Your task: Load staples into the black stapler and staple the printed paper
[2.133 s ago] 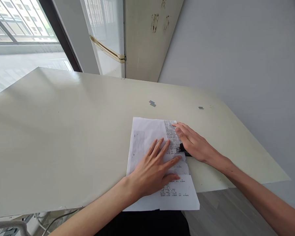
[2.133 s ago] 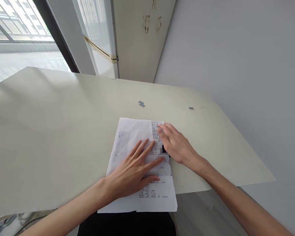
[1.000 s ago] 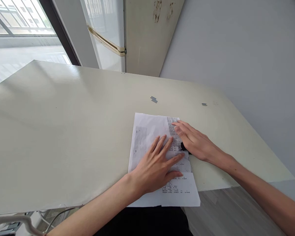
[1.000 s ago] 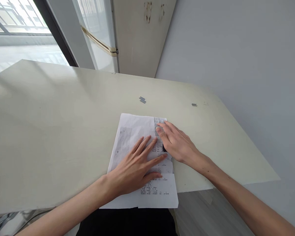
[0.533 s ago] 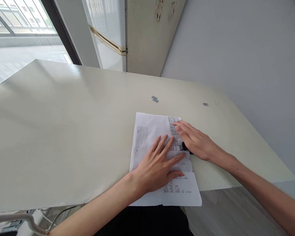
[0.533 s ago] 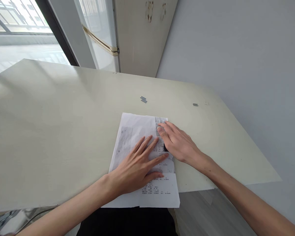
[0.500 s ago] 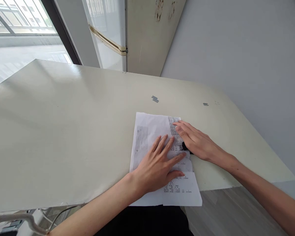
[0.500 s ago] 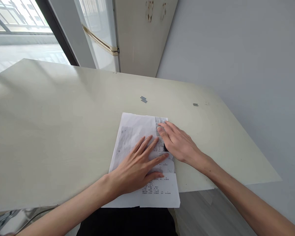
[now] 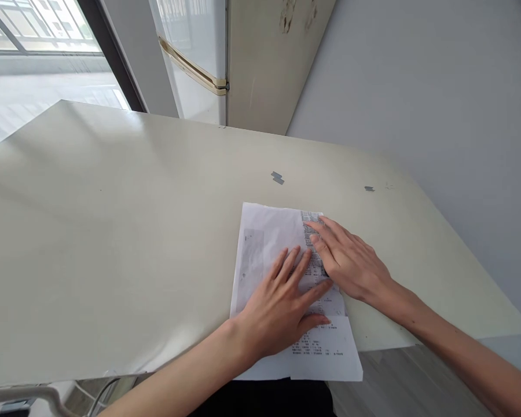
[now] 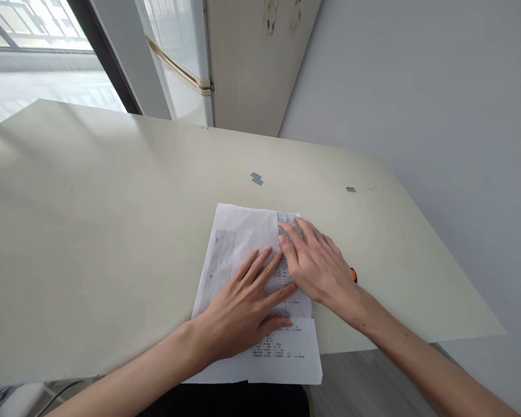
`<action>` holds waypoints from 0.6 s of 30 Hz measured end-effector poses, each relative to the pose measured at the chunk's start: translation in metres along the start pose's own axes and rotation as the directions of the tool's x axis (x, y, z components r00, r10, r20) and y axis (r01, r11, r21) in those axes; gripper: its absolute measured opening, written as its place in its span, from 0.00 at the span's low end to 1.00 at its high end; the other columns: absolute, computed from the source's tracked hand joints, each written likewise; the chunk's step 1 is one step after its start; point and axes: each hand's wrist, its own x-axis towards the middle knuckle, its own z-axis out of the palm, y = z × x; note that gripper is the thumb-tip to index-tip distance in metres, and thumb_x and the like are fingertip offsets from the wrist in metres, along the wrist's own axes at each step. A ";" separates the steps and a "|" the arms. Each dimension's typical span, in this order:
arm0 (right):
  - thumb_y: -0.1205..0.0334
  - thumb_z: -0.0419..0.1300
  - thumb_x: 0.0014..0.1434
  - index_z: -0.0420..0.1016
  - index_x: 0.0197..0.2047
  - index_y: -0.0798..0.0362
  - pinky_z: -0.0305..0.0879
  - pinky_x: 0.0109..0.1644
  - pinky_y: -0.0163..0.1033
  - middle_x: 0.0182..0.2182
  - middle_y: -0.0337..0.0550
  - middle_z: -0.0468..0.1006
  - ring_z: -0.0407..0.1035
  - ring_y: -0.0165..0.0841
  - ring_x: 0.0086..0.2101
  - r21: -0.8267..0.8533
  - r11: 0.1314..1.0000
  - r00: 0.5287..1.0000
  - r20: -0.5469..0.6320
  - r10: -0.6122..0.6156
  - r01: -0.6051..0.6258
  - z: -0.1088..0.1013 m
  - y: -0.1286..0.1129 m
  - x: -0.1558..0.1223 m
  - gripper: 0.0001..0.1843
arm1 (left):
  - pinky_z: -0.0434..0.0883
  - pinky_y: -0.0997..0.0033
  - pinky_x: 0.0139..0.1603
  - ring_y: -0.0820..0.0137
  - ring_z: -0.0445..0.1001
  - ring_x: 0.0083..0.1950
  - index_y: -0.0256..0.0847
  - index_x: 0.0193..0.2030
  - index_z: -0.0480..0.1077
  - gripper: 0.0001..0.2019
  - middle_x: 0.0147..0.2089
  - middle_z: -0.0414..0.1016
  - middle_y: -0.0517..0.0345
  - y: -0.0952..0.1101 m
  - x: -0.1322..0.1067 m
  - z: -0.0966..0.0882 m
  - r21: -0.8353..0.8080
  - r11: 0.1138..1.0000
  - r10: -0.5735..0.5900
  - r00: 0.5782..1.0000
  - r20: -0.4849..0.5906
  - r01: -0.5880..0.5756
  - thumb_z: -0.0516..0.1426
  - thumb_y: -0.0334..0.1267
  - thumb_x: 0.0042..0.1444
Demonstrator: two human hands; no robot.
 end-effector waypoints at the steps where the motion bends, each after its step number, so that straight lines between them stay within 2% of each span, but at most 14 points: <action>1: 0.43 0.39 0.75 0.65 0.73 0.37 0.58 0.72 0.65 0.75 0.41 0.61 0.56 0.50 0.72 -0.024 1.000 1.000 -0.020 -0.017 0.017 0.002 -0.001 0.000 0.31 | 0.46 0.41 0.80 0.49 0.35 0.82 0.43 0.75 0.58 0.30 0.82 0.42 0.41 0.000 0.000 0.000 0.000 1.000 0.002 1.000 -0.003 -0.002 0.50 0.55 0.74; 6: 0.45 0.39 0.75 0.63 0.75 0.44 0.55 0.72 0.67 0.75 0.48 0.60 0.54 0.55 0.72 -0.132 0.989 0.994 -0.076 -0.084 0.073 0.012 -0.006 0.001 0.32 | 0.47 0.42 0.81 0.52 0.33 0.82 0.46 0.75 0.59 0.28 0.82 0.44 0.46 -0.001 -0.001 -0.003 -0.010 1.000 -0.010 1.000 -0.007 0.010 0.50 0.55 0.74; 9: 0.45 0.39 0.75 0.61 0.76 0.43 0.57 0.72 0.66 0.75 0.47 0.60 0.55 0.53 0.72 -0.117 0.991 0.994 -0.074 -0.078 0.069 0.013 -0.006 0.003 0.32 | 0.46 0.41 0.80 0.51 0.35 0.82 0.45 0.75 0.59 0.28 0.82 0.41 0.44 -0.001 -0.001 -0.003 -0.019 1.000 -0.006 1.000 -0.005 0.006 0.51 0.54 0.74; 11: 0.43 0.41 0.75 0.60 0.76 0.39 0.57 0.72 0.66 0.75 0.43 0.60 0.56 0.51 0.72 -0.051 0.997 0.996 -0.071 -0.062 0.059 0.009 -0.003 0.004 0.31 | 0.47 0.41 0.80 0.50 0.35 0.82 0.45 0.75 0.59 0.28 0.82 0.39 0.45 -0.002 -0.001 -0.002 -0.024 1.000 -0.005 1.000 -0.001 0.005 0.51 0.54 0.74; 13: 0.41 0.40 0.75 0.61 0.75 0.36 0.58 0.72 0.64 0.74 0.40 0.61 0.58 0.49 0.71 0.086 0.995 0.997 -0.068 -0.049 0.055 0.002 0.003 0.002 0.31 | 0.46 0.41 0.80 0.49 0.35 0.82 0.47 0.75 0.60 0.28 0.83 0.38 0.48 -0.003 -0.003 0.000 -0.026 1.000 -0.006 1.000 -0.005 0.006 0.50 0.55 0.74; 16: 0.41 0.39 0.76 0.67 0.70 0.37 0.60 0.72 0.58 0.71 0.38 0.67 0.61 0.45 0.70 0.308 0.948 0.994 -0.097 -0.051 0.079 -0.008 0.020 -0.010 0.29 | 0.45 0.41 0.80 0.49 0.35 0.82 0.51 0.75 0.61 0.27 0.83 0.39 0.54 -0.006 -0.008 -0.001 -0.020 1.000 -0.019 1.000 -0.008 0.018 0.49 0.56 0.74; 18: 0.41 0.41 0.76 0.69 0.68 0.38 0.61 0.72 0.57 0.69 0.39 0.70 0.62 0.45 0.69 0.355 0.929 0.992 -0.096 -0.077 0.107 -0.012 0.034 -0.023 0.28 | 0.45 0.40 0.80 0.48 0.35 0.82 0.52 0.75 0.61 0.28 0.83 0.39 0.54 -0.009 -0.012 -0.005 -0.006 0.999 -0.039 0.999 0.014 0.039 0.50 0.56 0.74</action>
